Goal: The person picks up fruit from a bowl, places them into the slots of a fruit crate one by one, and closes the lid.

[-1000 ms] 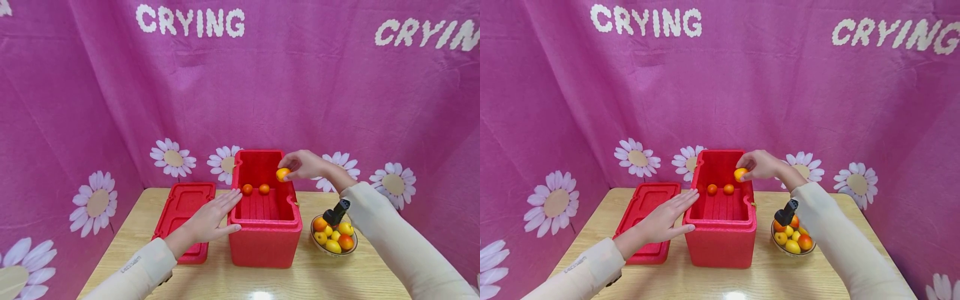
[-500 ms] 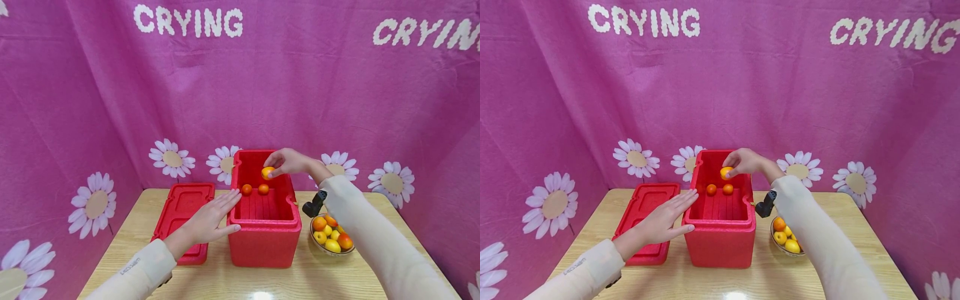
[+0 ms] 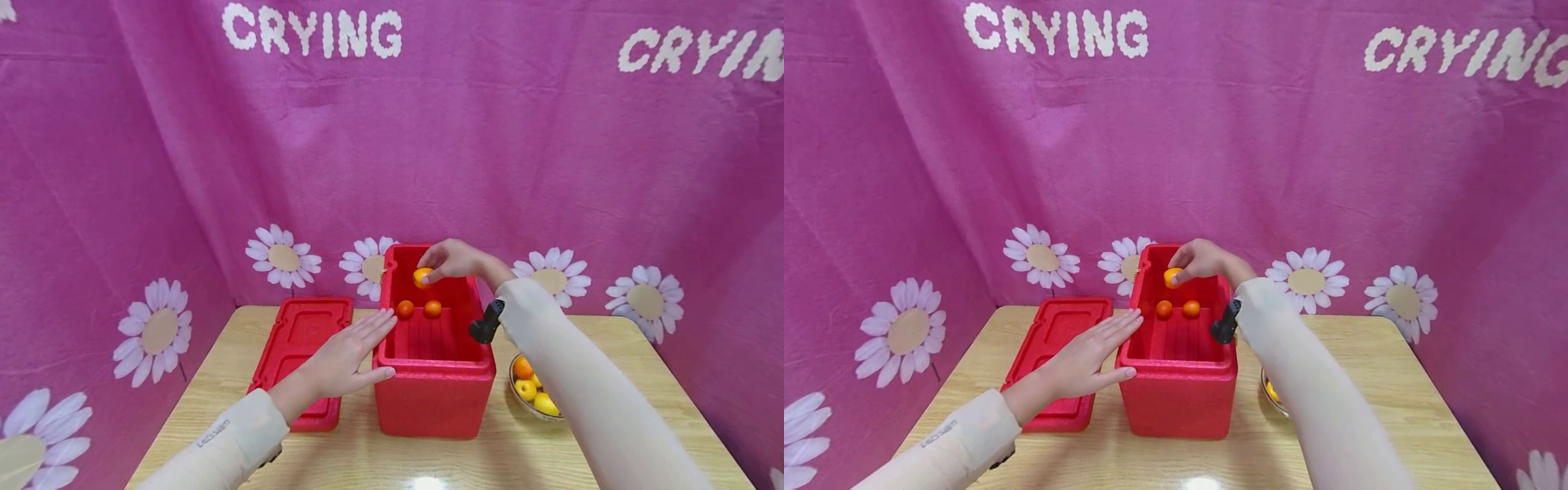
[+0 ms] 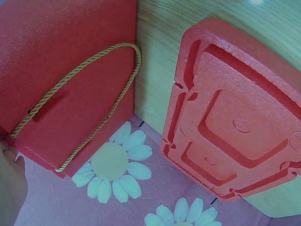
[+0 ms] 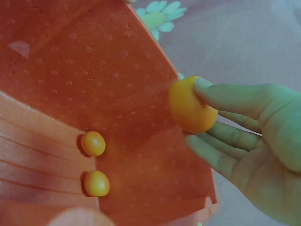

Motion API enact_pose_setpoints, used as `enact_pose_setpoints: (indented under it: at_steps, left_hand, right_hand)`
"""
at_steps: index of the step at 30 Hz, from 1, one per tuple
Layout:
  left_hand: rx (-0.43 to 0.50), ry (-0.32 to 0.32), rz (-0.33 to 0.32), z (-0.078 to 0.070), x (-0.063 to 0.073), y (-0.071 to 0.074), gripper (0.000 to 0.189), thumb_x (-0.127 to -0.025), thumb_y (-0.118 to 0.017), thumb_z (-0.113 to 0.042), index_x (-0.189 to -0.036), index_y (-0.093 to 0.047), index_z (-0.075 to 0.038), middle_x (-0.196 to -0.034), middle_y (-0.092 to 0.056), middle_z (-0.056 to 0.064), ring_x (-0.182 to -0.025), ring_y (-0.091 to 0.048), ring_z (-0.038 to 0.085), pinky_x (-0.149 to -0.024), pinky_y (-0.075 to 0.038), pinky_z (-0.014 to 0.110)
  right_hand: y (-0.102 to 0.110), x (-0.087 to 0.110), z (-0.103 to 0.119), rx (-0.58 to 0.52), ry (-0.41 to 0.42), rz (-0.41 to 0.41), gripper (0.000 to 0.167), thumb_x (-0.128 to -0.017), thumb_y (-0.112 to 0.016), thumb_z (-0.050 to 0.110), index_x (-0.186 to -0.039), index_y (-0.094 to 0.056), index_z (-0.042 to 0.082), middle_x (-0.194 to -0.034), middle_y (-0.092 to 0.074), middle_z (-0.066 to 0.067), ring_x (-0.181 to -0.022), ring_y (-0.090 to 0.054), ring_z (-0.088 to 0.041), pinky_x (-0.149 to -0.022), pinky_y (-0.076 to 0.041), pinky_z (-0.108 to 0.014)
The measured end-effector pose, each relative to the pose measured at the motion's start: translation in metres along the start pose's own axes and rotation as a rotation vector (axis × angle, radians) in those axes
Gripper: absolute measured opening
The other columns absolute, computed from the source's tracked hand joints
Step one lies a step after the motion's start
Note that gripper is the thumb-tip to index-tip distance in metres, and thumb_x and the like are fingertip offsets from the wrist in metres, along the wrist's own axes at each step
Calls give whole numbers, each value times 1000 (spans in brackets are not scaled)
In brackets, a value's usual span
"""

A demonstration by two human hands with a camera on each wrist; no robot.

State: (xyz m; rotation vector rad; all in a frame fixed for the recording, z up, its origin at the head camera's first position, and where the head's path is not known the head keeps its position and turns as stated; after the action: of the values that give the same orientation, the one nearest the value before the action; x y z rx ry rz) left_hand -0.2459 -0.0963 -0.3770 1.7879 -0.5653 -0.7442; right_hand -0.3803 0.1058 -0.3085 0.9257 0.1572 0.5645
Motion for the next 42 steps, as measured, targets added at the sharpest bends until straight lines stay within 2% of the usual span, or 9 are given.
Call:
enact_pose_setpoints:
  at_steps: [4, 12, 16, 23, 28, 37, 42]
  left_hand:
    - [1, 14, 7, 1, 1, -1, 80, -90, -54, -56, -154, -23, -19, -162, -22, -1, -151, -21, 17, -119, -30, 44]
    - [7, 27, 11, 3, 0, 0, 80, -90, -53, -58, -154, -23, -21, -163, -20, -4, -151, -20, 16, -119, -31, 44]
    - [7, 19, 7, 4, 0, 0, 80, -90, -53, -58, -154, -22, -21, -163, -20, -5, -151, -19, 15, -119, -30, 43]
    - [-2, 3, 3, 5, 0, -1, 79, -91, -53, -56, -154, -23, -18, -163, -19, -4, -151, -18, 15, -121, -28, 41]
    - [10, -3, -3, 4, 1, 0, 79, -91, -54, -55, -154, -24, -18, -163, -20, -3, -151, -19, 16, -121, -28, 41]
    - [12, 1, -3, 5, 1, -1, 79, -90, -55, -54, -154, -24, -18, -162, -21, -2, -151, -19, 16, -120, -30, 41]
    - [0, -3, -7, 6, 1, -1, 79, -90, -55, -54, -153, -25, -17, -162, -22, -1, -151, -20, 16, -120, -29, 40]
  right_hand:
    - [-5, -7, -8, -99, -52, -28, 39, -86, -70, 21, -121, -64, 7, -122, -66, -14, -114, -59, -30, -101, -51, -44]
    - [-17, -19, -16, -286, -49, -105, 39, -88, -68, 19, -123, -62, 2, -124, -64, -19, -114, -58, -32, -106, -47, -45]
    - [-22, -22, -20, -311, -89, -130, 42, -88, -68, 23, -126, -60, 5, -129, -62, -17, -117, -56, -32, -107, -46, -47]
    - [-34, -28, -23, -356, -106, -122, 39, -91, -63, 16, -127, -59, 2, -129, -61, -20, -115, -58, -31, -107, -46, -46]
    - [-41, -33, -25, -293, -97, -109, 39, -90, -64, 15, -125, -59, -1, -125, -63, -21, -109, -60, -30, -103, -49, -43]
    - [-49, -37, -26, -23, -134, -119, 35, -87, -66, 15, -118, -64, -3, -119, -67, -20, -108, -62, -31, -101, -50, -40]
    - [-43, -38, -23, -16, -183, -190, 38, -88, -66, 14, -121, -61, -4, -123, -65, -21, -112, -62, -33, -99, -52, -40]
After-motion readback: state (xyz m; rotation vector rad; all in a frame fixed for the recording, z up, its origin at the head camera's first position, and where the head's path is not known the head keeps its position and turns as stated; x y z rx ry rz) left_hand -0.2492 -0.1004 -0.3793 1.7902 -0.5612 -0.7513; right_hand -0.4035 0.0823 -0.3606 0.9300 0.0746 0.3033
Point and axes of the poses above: each hand's wrist, its own x-axis away from the middle knuckle, its own y-axis out of the back of the hand, z = x × y, the point moved 5 cm from there along -x, towards the middle knuckle
